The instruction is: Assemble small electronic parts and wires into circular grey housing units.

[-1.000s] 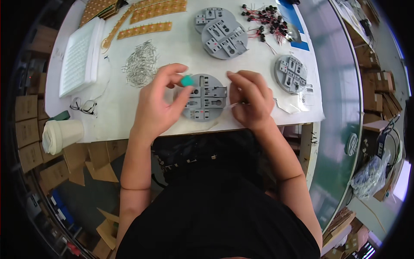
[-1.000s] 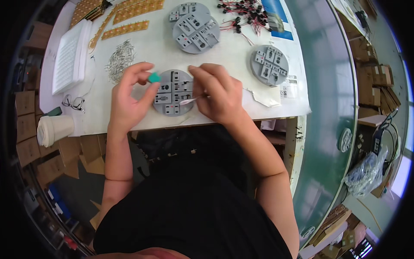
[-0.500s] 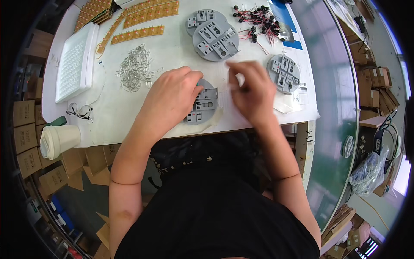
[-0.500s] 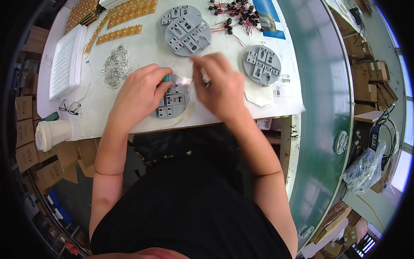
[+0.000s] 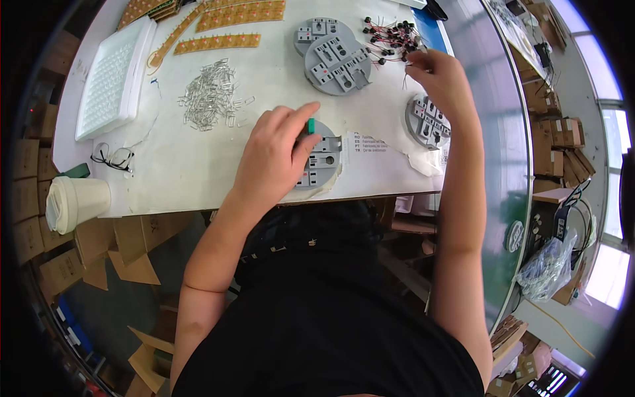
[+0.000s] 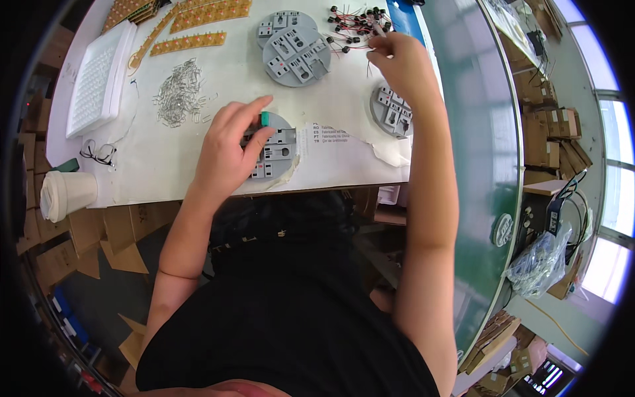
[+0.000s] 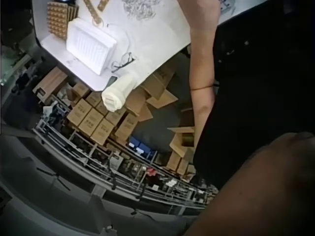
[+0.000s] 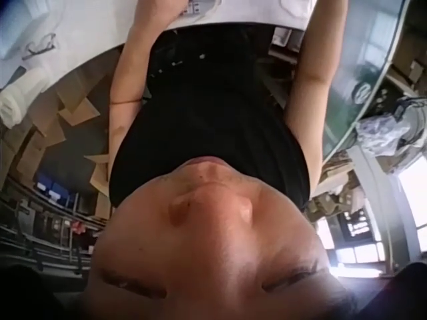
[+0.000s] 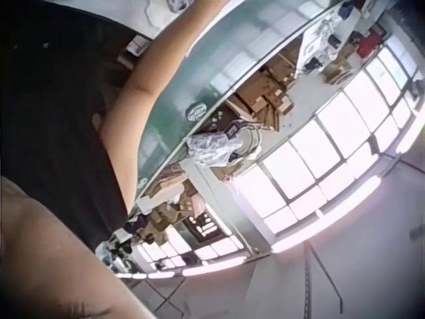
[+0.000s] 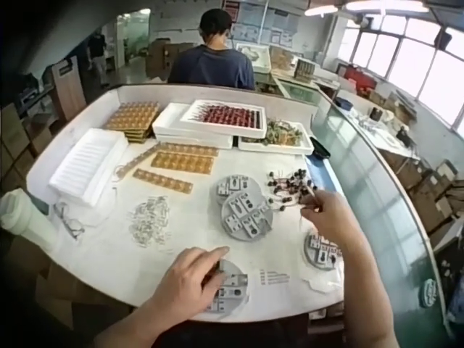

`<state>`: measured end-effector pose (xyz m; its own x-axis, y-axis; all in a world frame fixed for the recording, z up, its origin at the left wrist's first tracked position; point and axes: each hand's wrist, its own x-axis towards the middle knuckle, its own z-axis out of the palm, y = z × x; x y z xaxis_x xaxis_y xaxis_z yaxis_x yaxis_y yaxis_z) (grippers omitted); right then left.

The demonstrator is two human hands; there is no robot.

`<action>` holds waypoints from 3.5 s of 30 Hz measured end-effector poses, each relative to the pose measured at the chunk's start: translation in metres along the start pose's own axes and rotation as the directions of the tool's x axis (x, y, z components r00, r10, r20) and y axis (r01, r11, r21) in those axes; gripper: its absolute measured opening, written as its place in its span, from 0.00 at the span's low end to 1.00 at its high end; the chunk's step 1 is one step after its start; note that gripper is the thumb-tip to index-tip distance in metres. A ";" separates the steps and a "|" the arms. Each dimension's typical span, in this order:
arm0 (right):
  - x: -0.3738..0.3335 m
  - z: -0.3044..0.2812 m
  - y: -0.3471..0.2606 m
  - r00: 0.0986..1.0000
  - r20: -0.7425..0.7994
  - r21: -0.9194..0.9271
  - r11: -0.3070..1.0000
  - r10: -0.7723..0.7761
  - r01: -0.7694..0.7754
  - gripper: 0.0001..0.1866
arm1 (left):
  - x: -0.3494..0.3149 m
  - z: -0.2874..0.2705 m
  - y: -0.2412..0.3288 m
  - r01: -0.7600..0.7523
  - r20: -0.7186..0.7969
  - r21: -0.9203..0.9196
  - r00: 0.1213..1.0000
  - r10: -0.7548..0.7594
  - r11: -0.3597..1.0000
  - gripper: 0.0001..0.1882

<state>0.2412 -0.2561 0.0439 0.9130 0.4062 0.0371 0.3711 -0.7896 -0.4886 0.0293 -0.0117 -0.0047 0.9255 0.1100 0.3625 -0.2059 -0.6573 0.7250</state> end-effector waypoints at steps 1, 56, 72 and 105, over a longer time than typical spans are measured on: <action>-0.015 -0.005 -0.012 0.999 -0.033 0.265 0.964 0.024 -0.015 0.13 | 0.001 -0.003 -0.001 0.039 -0.005 -0.098 0.999 -0.039 0.994 0.22; -0.127 0.050 -0.088 0.809 0.189 -0.090 0.810 -0.557 0.579 0.09 | -0.009 -0.022 -0.002 0.071 0.260 -0.031 0.964 -0.061 0.997 0.09; -0.111 0.103 -0.097 0.909 -0.335 0.907 0.176 -0.248 0.382 0.32 | -0.017 -0.034 -0.002 0.038 0.293 -0.012 0.956 -0.033 0.999 0.46; -0.119 0.021 -0.092 0.902 0.248 -0.018 0.930 -0.352 0.368 0.15 | -0.029 -0.011 0.001 0.125 0.195 -0.097 0.975 -0.104 0.987 0.59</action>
<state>0.0946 -0.2220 0.0660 0.6512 0.7588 -0.0109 0.6840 -0.5931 -0.4247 -0.0009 -0.0072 -0.0084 0.9860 0.0297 0.1638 -0.1190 -0.5627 0.8181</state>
